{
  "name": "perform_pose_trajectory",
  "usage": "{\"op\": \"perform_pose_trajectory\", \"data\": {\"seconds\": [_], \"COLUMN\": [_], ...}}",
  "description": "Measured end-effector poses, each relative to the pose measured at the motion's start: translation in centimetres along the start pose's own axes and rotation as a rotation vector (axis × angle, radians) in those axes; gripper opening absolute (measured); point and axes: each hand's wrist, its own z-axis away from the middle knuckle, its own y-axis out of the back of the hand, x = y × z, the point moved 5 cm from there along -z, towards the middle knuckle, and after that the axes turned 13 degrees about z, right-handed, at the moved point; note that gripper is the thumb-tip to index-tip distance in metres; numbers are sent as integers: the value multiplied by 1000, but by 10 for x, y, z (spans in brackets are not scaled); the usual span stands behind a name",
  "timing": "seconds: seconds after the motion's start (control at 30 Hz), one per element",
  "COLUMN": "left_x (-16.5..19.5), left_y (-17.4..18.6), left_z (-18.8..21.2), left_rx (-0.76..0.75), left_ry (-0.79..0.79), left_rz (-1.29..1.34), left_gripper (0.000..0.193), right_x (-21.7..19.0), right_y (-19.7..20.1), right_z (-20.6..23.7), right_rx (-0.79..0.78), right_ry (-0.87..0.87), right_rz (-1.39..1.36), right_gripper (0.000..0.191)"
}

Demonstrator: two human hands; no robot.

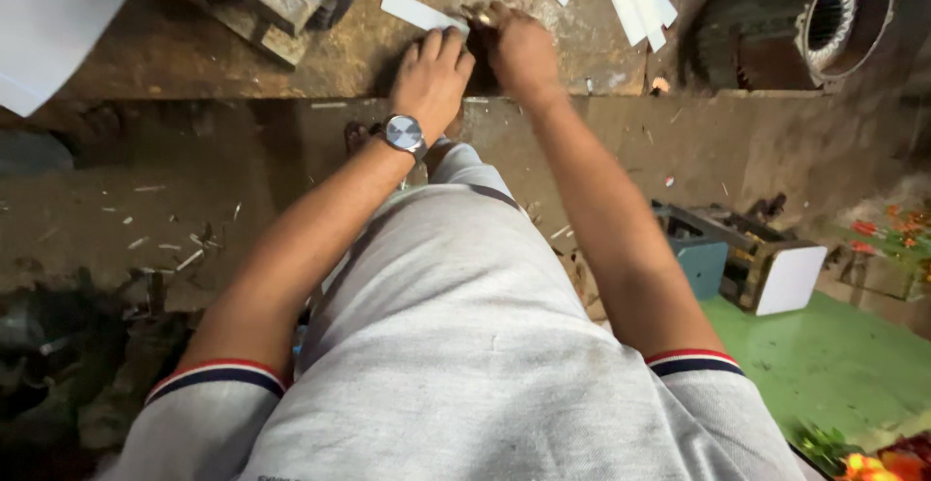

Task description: The person sits at a cluttered workbench and cuts thin white strips from a sheet using scissors, setting the cut strips on the bench. They handle and sort the small cut pieces, move a ribbed motor housing aside, and near the end pick up a pencil-like marking tool.

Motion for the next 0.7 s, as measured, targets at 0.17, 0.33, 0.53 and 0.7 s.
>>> {"op": "perform_pose_trajectory", "data": {"seconds": [0.17,0.33,0.53,0.7], "left_x": [-4,10,43,27], "left_y": [22,78,133,153], "left_z": [-18,4,26,-3], "left_rx": [53,138,176,370], "left_ry": [-127,-281,-164,-9], "left_rz": [23,434,838,1016], "left_gripper": [23,17,15,32], "right_x": [16,-7,-11,-13], "right_y": [15,26,76,75], "right_z": [8,59,61,65], "right_rx": [79,-428,29,207], "right_ry": [-188,-620,-470,-275], "right_rz": [-325,-1358,-1243,-1229], "right_gripper": [31,33,17,10]}}
